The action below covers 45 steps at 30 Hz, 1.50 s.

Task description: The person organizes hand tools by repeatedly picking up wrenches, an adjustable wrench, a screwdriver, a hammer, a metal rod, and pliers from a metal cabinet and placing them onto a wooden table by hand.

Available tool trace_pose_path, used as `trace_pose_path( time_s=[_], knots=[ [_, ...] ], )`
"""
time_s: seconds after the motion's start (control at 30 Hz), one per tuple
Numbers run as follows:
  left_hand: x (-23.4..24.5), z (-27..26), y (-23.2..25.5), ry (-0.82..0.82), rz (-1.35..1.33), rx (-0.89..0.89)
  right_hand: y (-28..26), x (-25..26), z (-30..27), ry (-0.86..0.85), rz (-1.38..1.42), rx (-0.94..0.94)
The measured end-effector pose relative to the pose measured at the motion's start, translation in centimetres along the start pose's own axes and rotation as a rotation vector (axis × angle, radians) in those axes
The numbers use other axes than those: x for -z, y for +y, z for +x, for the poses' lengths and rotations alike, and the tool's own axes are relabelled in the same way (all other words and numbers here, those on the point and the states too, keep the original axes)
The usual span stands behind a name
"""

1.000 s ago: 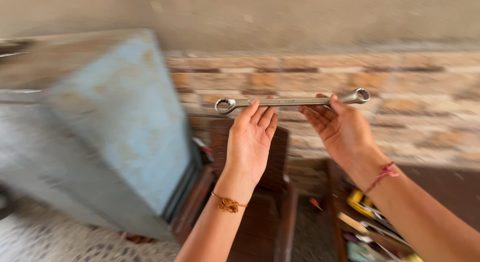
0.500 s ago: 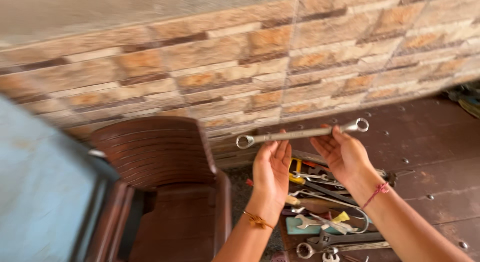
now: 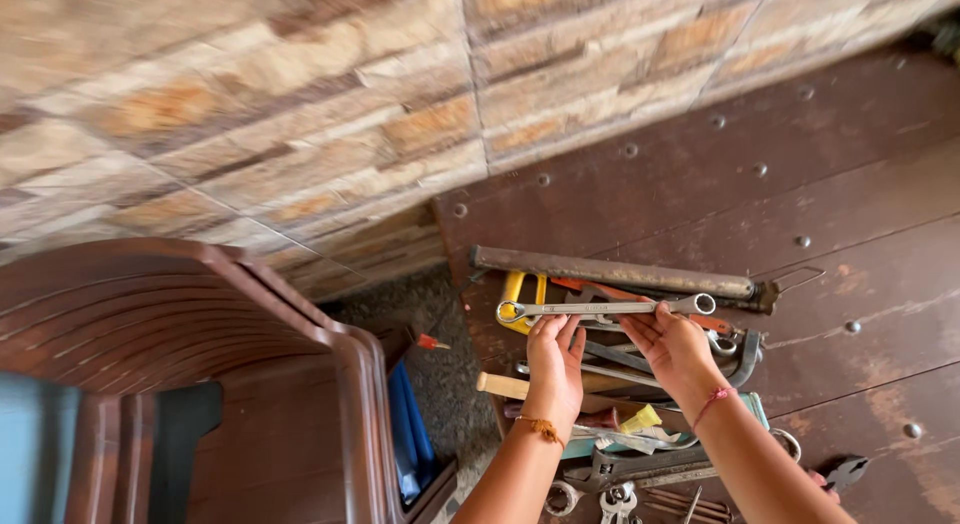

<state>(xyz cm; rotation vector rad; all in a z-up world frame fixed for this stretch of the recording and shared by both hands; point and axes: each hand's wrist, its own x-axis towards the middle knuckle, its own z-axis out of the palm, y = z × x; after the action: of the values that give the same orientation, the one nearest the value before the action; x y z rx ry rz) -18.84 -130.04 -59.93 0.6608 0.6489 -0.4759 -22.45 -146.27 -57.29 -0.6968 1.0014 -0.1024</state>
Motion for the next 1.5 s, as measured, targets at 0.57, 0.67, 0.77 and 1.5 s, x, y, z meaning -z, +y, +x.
trace_pose_path(
  time_s=[0.57, 0.67, 0.77, 1.5],
  knots=[
    [8.0, 10.1, -7.5, 0.241, 0.072, 0.156, 7.2, 7.5, 10.6, 0.153, 0.069, -0.303],
    [6.9, 8.8, -6.6, 0.249, 0.083, 0.133, 7.0, 6.8, 9.5, 0.183, 0.022, -0.334],
    [5.3, 8.3, -5.1, 0.271, 0.129, 0.163, 6.6, 5.9, 9.0, 0.133, -0.033, -0.324],
    [-6.6, -10.4, 10.0, -0.278, -0.049, -0.157, -3.5, -11.3, -15.0, -0.459, 0.18, 0.118]
  ],
)
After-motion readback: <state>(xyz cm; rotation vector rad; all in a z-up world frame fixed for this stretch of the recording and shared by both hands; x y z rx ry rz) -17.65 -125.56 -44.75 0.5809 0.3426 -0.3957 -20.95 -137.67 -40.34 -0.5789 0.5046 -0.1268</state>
